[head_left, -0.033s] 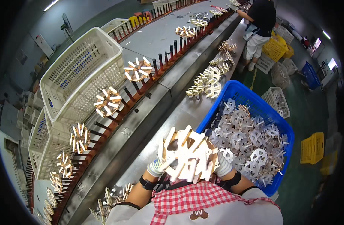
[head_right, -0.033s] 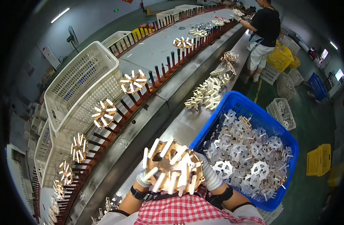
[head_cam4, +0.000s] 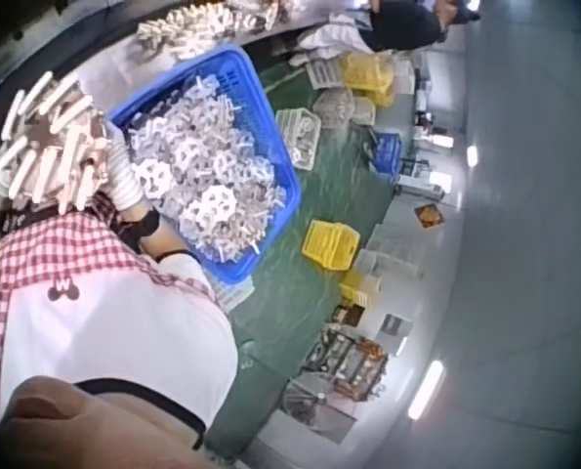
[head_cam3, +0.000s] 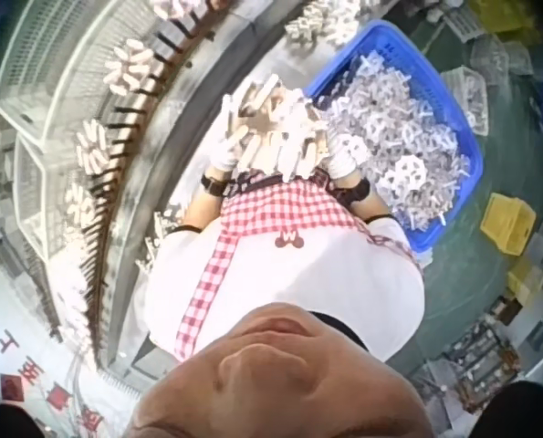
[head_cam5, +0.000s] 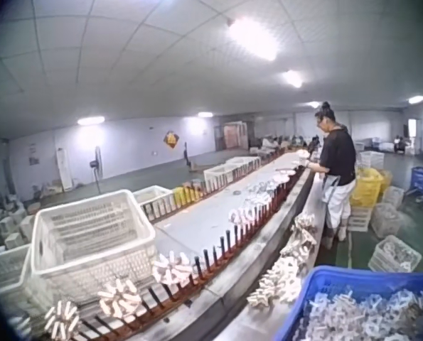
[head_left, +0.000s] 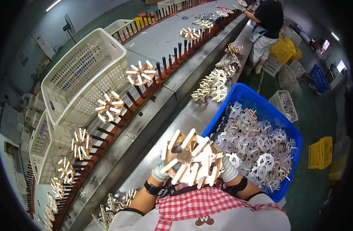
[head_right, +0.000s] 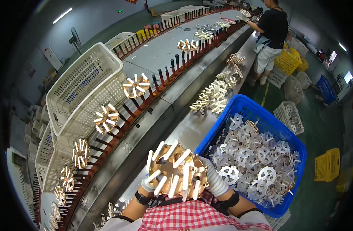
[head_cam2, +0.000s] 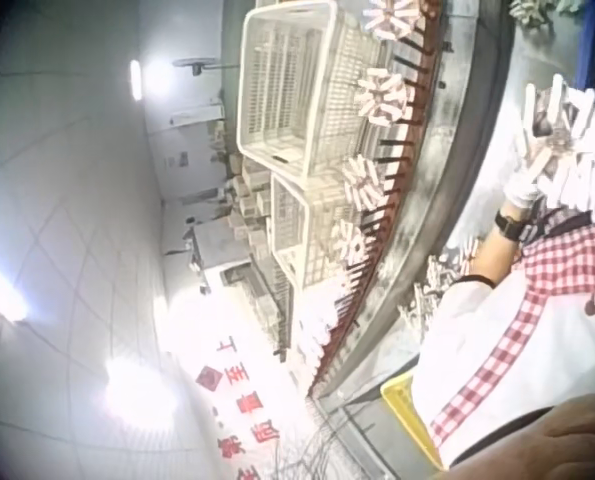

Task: The person repeatedly picks white plastic star-shaped components from a blue basket and places them onto vertical pegs along a conveyor line. The person handles the components one at a time, aligning them with the pegs and continuing the process throughout the clip.

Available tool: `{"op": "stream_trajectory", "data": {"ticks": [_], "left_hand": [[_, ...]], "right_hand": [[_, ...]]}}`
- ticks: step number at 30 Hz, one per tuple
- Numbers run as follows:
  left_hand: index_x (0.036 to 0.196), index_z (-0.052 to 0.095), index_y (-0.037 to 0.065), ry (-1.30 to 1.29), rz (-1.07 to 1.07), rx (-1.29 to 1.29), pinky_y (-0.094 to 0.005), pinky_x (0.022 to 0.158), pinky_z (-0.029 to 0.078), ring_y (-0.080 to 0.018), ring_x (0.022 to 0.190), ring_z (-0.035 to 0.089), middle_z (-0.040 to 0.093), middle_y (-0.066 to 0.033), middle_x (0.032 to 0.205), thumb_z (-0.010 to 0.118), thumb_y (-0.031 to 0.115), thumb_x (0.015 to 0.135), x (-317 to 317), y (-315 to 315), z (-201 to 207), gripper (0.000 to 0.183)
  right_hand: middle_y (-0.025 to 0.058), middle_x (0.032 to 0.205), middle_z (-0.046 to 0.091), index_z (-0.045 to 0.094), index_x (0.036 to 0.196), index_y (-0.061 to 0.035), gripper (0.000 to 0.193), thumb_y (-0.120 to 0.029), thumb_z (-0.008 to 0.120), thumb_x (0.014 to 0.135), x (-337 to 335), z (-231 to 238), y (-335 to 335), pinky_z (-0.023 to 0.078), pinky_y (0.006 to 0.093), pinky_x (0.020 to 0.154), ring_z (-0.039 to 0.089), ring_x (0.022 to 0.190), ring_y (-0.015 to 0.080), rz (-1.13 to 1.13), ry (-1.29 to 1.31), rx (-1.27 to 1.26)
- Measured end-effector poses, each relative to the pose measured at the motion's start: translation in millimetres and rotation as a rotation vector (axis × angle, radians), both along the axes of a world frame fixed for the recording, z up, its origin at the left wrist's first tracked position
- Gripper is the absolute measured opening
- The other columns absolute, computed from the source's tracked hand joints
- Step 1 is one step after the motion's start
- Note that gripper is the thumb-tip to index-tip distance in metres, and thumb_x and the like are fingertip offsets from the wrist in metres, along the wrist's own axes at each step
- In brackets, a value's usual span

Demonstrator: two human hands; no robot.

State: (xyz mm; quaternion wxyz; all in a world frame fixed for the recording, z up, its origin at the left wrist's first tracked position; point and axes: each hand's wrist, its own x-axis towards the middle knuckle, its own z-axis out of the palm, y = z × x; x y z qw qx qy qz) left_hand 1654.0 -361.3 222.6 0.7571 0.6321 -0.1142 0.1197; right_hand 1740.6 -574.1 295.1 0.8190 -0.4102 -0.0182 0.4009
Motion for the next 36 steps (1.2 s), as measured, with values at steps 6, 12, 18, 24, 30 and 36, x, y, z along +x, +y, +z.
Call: {"op": "stream_trajectory", "data": {"ticks": [6,12,18,24,30,36], "left_hand": [[0.144,0.041,0.007,0.231,0.014,-0.037,-0.0423,0.111,0.038,-0.0259,0.131,0.045,0.043,-0.0122,0.145,0.067,0.033,0.089,40,-9,-34,0.066],[0.142,0.045,0.009,0.253,-0.029,0.057,-0.0432,0.111,0.038,-0.0268,0.129,0.047,0.046,-0.0126,0.144,0.067,0.046,0.087,70,-8,-54,0.070],[0.144,0.037,0.006,0.247,-0.210,-0.676,-0.0566,0.097,0.051,-0.0314,0.116,0.057,0.049,-0.0167,0.133,0.063,0.044,0.090,134,-5,29,0.071],[0.142,0.039,0.010,0.195,-0.087,-0.452,-0.0385,0.100,0.051,-0.0242,0.125,0.052,0.052,-0.0110,0.137,0.082,0.020,0.075,160,-20,87,0.080],[0.141,0.040,0.010,0.296,-0.266,-0.496,-0.0379,0.101,0.050,-0.0224,0.121,0.054,0.053,-0.0096,0.135,0.083,0.015,0.074,187,-51,52,0.080],[0.142,0.038,0.009,0.251,-0.286,-0.333,-0.0376,0.100,0.050,-0.0219,0.119,0.055,0.052,-0.0097,0.135,0.082,0.014,0.075,217,-68,48,0.080]], "right_hand": [[0.0076,0.108,0.068,0.060,0.121,-0.0028,0.047,-0.033,0.071,0.087,64,-9,-21,0.056,0.0338,0.088,0.067,0.098,0.0182,0.107,0.053,-0.024],[0.0039,0.115,0.065,0.058,0.125,-0.0085,0.048,-0.035,0.071,0.087,108,-70,-73,0.055,0.0339,0.088,0.064,0.105,0.0170,0.324,0.028,-0.086],[0.0082,0.129,0.055,0.045,0.137,-0.0116,0.075,-0.026,0.083,0.073,132,-35,-94,0.055,0.0409,0.090,0.058,0.111,0.0242,0.060,0.356,0.165],[-0.0033,0.075,0.042,0.047,0.073,-0.0147,0.040,-0.044,0.071,0.085,203,18,-66,0.033,0.0295,0.059,0.040,0.065,0.0117,-0.186,-0.135,0.243],[0.0130,0.117,0.047,0.047,0.119,-0.0152,0.042,-0.039,0.064,0.090,228,-31,-83,0.051,0.0445,0.081,0.053,0.098,0.0305,-0.061,0.627,0.840],[0.0127,0.118,0.055,0.054,0.120,-0.0136,0.044,-0.043,0.065,0.089,278,14,-58,0.053,0.0441,0.085,0.057,0.104,0.0319,0.055,-0.631,0.100]]}}
